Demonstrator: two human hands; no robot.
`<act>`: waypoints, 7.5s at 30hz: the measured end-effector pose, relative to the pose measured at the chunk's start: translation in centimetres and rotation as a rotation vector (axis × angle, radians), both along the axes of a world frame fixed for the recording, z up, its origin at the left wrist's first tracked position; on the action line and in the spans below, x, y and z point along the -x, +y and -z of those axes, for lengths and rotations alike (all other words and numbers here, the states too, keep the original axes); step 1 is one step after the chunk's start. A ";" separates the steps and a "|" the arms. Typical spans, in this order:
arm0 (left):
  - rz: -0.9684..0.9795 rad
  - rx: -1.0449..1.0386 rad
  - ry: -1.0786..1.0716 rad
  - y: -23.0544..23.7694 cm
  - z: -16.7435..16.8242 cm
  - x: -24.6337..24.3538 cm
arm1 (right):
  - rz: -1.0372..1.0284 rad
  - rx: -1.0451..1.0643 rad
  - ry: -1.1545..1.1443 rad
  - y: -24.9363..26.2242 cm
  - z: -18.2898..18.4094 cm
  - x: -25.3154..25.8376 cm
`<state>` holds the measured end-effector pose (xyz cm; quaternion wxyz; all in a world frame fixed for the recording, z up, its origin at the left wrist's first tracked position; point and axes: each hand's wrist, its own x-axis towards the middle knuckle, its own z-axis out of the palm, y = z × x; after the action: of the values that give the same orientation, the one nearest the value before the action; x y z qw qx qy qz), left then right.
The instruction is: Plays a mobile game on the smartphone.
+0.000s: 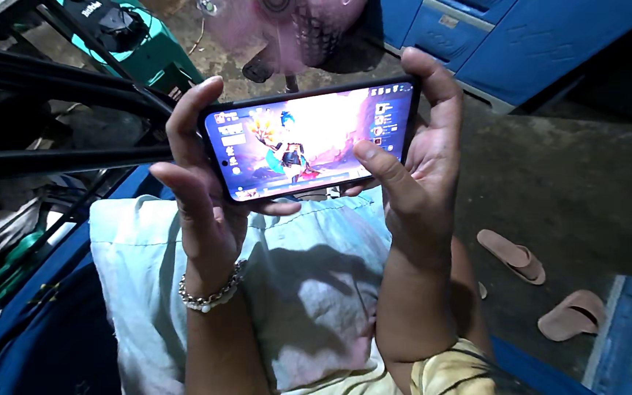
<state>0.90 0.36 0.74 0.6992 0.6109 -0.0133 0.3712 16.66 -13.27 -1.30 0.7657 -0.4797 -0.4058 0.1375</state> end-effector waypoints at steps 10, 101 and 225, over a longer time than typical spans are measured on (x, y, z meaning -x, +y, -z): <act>0.010 0.046 -0.020 -0.2 0.2 -0.1 | 0.005 -0.015 -0.022 0.0 0.0 -0.1; -0.258 -0.123 0.006 0.3 0.4 0.1 | -0.233 -0.005 0.098 1.5 0.9 -0.3; -0.357 -0.194 -0.036 0.3 0.8 -0.1 | -0.143 -0.040 0.005 2.3 1.7 -0.3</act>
<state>0.96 0.61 -0.04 0.5598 0.6615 0.0469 0.4969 16.94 -10.94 -3.00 0.7643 -0.4337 -0.4398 0.1851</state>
